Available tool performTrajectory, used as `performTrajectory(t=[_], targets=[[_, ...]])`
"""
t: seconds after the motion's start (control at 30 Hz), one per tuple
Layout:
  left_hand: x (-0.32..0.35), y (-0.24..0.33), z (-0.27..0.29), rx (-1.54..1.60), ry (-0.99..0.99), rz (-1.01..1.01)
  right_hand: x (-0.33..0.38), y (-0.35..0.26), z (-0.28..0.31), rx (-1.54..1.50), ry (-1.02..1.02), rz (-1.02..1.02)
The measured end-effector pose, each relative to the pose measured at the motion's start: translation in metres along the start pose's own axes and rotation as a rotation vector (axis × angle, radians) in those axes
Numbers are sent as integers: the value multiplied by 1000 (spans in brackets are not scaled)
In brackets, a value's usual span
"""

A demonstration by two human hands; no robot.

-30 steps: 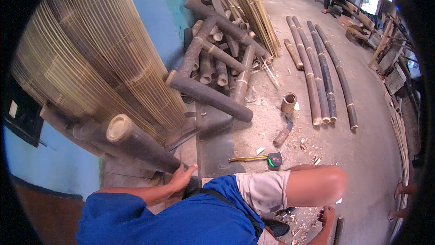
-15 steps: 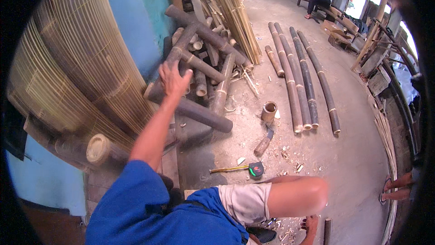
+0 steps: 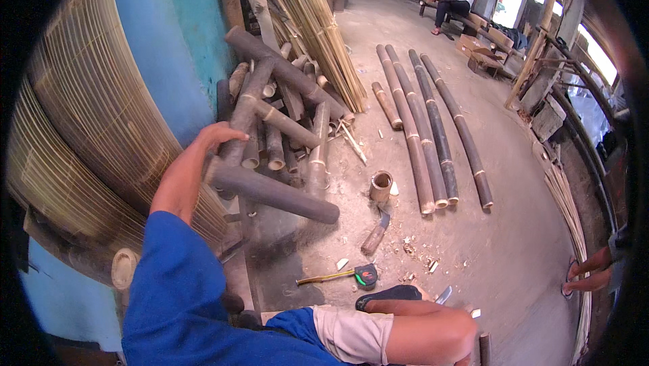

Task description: The person sits on the floor and handles bamboo poles, inspecting and assembling them into a frame-like structure. They use a knife to cut and shape bamboo pieces, then place the finished components aside.

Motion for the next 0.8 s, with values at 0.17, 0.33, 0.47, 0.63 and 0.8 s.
performTrajectory(t=[0.17,0.33,0.47,0.63,0.8], targets=[[9,72,-56,62,-113,-107,5,-8,16,3,25,11],[30,109,-54,57,-27,-280,5,-10,25,-5,40,19],[23,111,-55,152,67,-242,8,-15,26,-7,49,9],[-3,124,-61,537,238,-247,13,-25,28,8,68,5],[-21,171,-97,1225,-175,-383,22,-40,32,35,90,0]])
Point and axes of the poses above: each hand's wrist, its own x-axis away from the middle knuckle, its own z-axis out of the back of the hand, y = z × x, the point moved 10 cm from there along -x, towards the middle knuckle, and after that the axes turned 7 degrees about -z, right-handed, at the moved point
